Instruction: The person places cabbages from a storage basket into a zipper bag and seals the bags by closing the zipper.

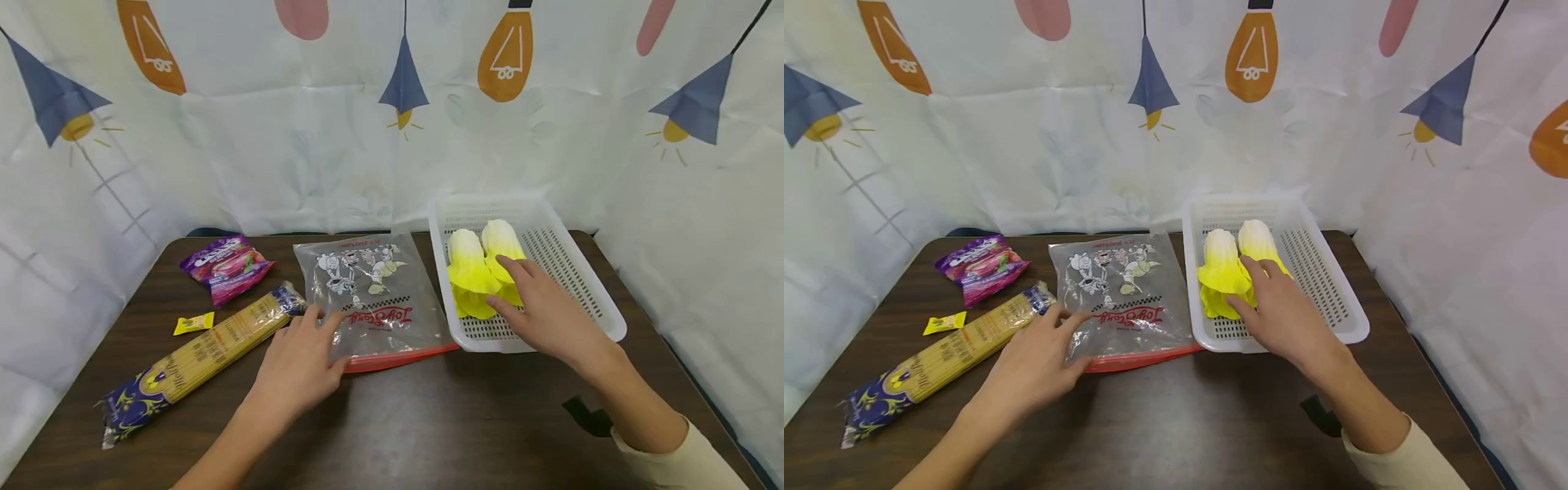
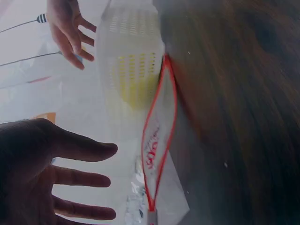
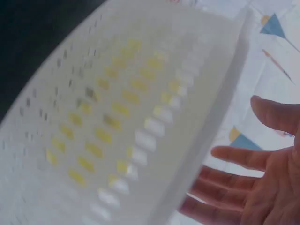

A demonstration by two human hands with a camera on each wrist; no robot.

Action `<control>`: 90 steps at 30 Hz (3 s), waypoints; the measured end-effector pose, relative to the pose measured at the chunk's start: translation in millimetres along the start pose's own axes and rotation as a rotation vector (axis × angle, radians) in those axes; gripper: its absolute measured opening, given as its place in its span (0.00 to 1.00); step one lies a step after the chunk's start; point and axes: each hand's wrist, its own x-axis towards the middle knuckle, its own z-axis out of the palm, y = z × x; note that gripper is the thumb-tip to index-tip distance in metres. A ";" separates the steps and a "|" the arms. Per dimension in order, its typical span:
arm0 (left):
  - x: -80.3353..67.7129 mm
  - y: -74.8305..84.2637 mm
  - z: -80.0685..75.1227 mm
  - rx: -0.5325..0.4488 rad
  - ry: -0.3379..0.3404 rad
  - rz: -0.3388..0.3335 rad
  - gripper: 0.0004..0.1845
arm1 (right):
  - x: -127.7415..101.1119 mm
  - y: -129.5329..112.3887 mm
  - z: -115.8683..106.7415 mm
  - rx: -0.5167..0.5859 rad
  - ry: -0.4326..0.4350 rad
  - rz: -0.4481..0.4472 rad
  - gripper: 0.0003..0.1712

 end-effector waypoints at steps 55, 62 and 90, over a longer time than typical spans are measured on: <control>5.8 -24.0 -7.1 -0.136 0.102 -0.157 0.03 | 148.1 -8.5 6.9 -0.094 -0.561 0.301 0.53; 4.8 -22.0 -21.0 -0.141 0.178 -0.173 0.05 | 149.5 -6.0 13.0 -0.018 -0.567 0.332 0.54; 6.9 -17.9 -40.7 -0.175 0.412 -0.235 0.05 | 155.1 23.4 -5.9 0.416 -0.660 0.405 0.54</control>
